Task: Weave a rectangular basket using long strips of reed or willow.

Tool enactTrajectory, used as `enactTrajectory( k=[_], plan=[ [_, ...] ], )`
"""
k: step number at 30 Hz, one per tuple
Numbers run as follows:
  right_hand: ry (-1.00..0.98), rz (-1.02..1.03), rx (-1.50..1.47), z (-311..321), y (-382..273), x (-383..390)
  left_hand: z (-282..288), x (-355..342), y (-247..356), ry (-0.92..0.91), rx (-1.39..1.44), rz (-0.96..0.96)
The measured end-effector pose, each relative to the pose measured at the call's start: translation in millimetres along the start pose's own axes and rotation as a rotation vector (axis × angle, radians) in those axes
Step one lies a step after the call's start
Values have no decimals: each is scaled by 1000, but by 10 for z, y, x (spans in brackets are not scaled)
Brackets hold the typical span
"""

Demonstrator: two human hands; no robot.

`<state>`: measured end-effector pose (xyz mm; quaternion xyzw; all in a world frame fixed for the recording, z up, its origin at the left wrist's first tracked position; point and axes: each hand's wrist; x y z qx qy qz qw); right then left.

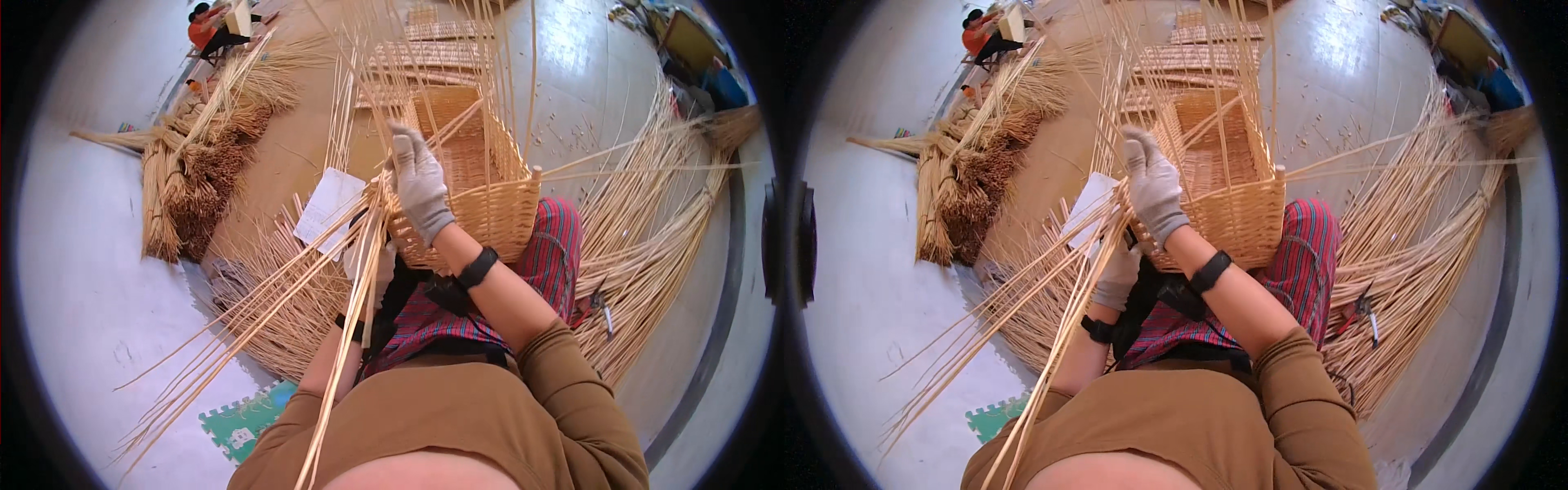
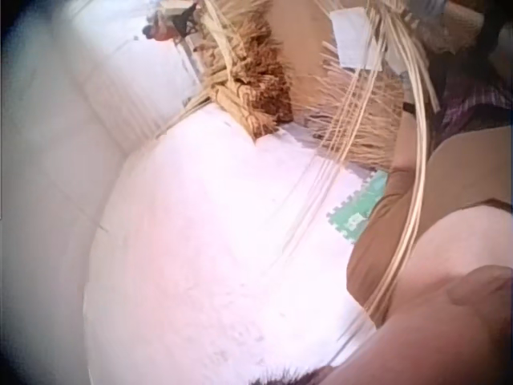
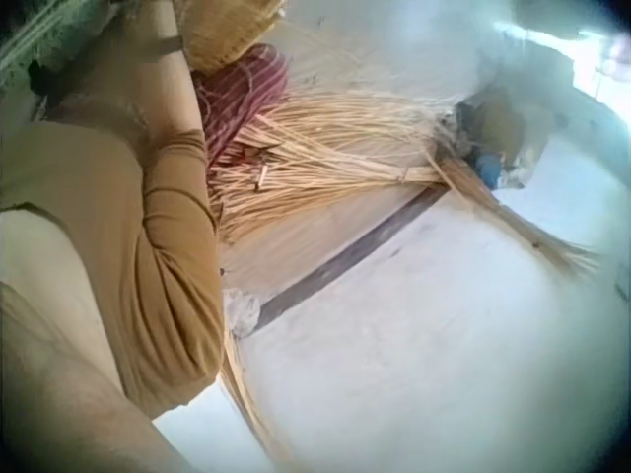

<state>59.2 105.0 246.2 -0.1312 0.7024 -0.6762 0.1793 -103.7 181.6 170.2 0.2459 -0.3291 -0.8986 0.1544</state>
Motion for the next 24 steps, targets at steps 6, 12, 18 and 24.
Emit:
enactTrajectory(
  k=[6,12,18,24],
  plan=[
    [76,474,-1,184,-152,130,-115,6,-108,18,33,-9],
    [75,151,-323,1381,48,443,-12,-77,-26,35,64,67],
    [199,117,-481,1784,-21,458,-73,-73,507,76,146,-248],
    [277,196,-168,1446,253,737,-135,-680,954,-167,299,284]
  ],
)
Point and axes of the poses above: each hand's wrist, its own x-axis away from the middle knuckle, its own z-axis out of the back of the hand, y = z × x, and after that the axes turned 15 degrees about x, right-handed
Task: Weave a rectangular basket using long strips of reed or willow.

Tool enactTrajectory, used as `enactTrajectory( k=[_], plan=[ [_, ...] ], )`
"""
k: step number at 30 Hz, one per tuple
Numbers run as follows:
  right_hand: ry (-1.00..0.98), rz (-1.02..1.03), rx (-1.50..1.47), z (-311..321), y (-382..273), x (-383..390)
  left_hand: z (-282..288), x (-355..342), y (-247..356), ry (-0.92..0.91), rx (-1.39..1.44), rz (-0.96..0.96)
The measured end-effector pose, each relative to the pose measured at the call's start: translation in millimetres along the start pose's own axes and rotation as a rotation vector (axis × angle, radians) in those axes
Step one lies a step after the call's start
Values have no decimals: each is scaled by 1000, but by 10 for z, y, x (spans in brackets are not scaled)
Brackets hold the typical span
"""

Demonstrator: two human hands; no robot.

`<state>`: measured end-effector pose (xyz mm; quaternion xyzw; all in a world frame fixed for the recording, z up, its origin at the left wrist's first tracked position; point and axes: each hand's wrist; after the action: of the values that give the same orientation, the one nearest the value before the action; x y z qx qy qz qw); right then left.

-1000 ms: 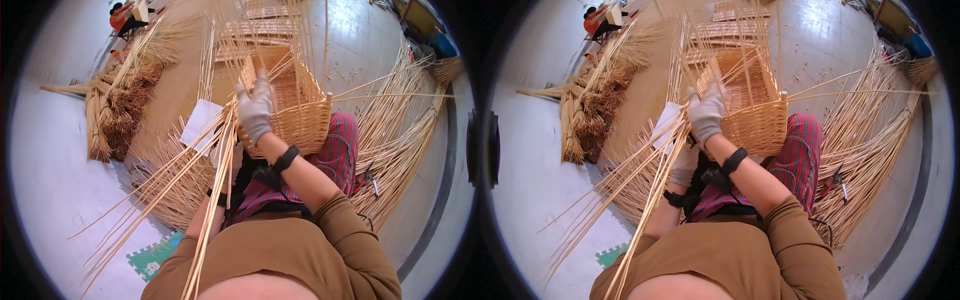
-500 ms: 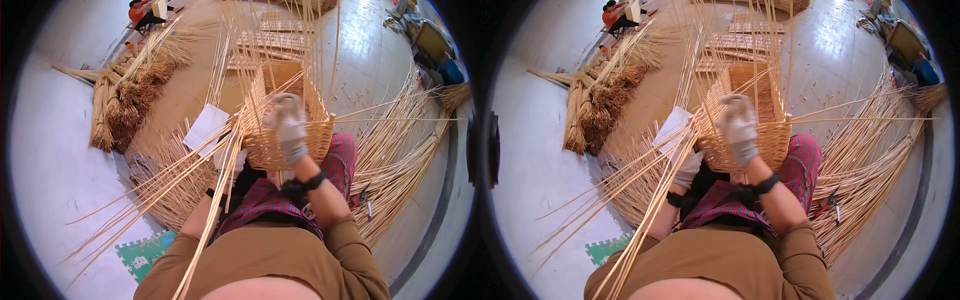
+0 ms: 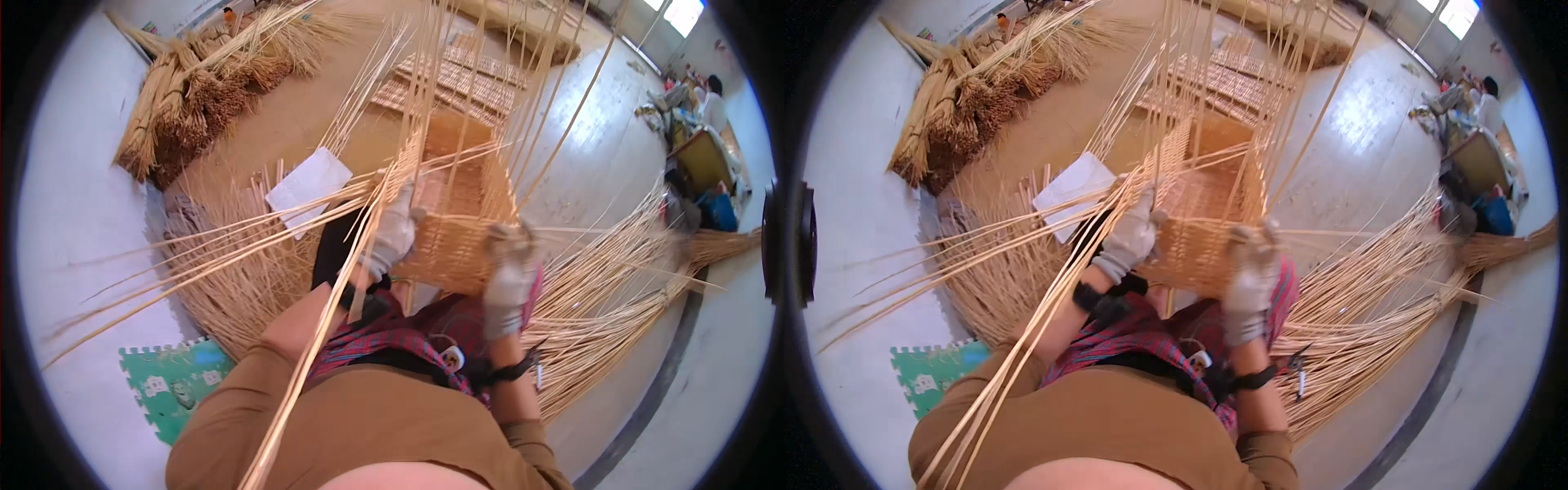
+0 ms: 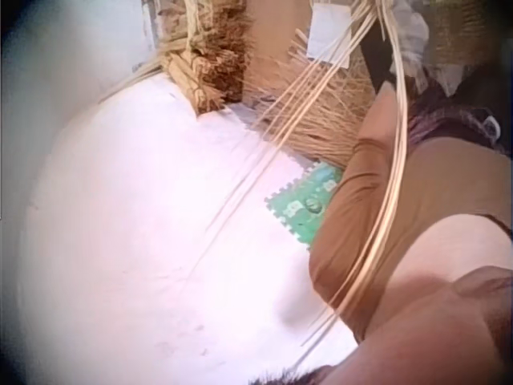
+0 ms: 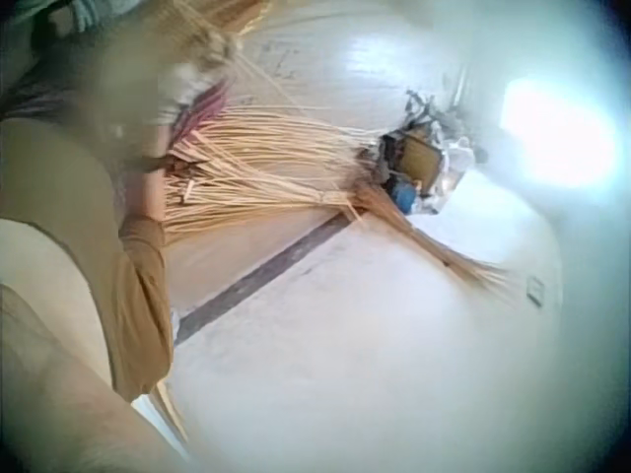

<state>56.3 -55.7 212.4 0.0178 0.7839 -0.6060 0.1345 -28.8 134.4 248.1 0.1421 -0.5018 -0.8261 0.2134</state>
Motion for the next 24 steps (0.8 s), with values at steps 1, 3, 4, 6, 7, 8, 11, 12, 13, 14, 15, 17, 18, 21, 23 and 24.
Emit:
enactTrajectory(
  k=[1,3,4,6,7,8,11,12,13,14,15,17,18,21,23,24],
  plan=[
    [-127,141,146,-17,325,82,25,-42,171,-120,192,387],
    [-222,51,421,-478,-25,-105,-130,10,-190,27,385,155],
    [-198,446,827,-679,-169,-347,-171,25,-97,46,401,210],
    [-156,858,1236,-967,-191,-839,-139,4,280,55,409,397],
    [-181,722,1045,-1013,-171,-984,-193,1,224,42,429,399],
    [-212,582,841,-1031,-127,-1022,-214,7,58,61,487,322],
    [-104,240,125,-48,-55,-556,-191,16,-103,170,548,127],
    [-34,136,128,232,-40,-411,-229,-33,-115,347,274,-268],
    [-38,142,146,339,-92,-400,-282,-79,-132,512,-23,-649],
    [25,147,340,402,-183,-356,-332,-37,-49,513,-16,-639],
    [100,140,540,420,-332,-253,-398,84,98,249,-75,-648],
    [-50,489,1142,307,-618,-597,-637,221,308,-41,-124,-653],
    [-32,506,1231,262,-508,-899,-821,182,427,-112,-316,-443],
    [59,266,761,376,-570,-1192,-909,104,430,-170,-503,-210],
    [136,15,213,704,-503,-1208,-930,108,293,-121,-232,-298],
    [148,-96,157,1089,-247,-1068,-942,126,323,-121,-280,-334]
  ],
)
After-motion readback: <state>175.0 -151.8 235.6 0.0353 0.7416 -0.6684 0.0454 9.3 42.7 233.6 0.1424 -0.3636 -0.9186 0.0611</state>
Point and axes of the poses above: each hand's wrist, its own x-axis away from the middle knuckle, its own z-axis out of the back of the hand, y = z × x, and after that the axes turned 15 degrees about x, right-handed
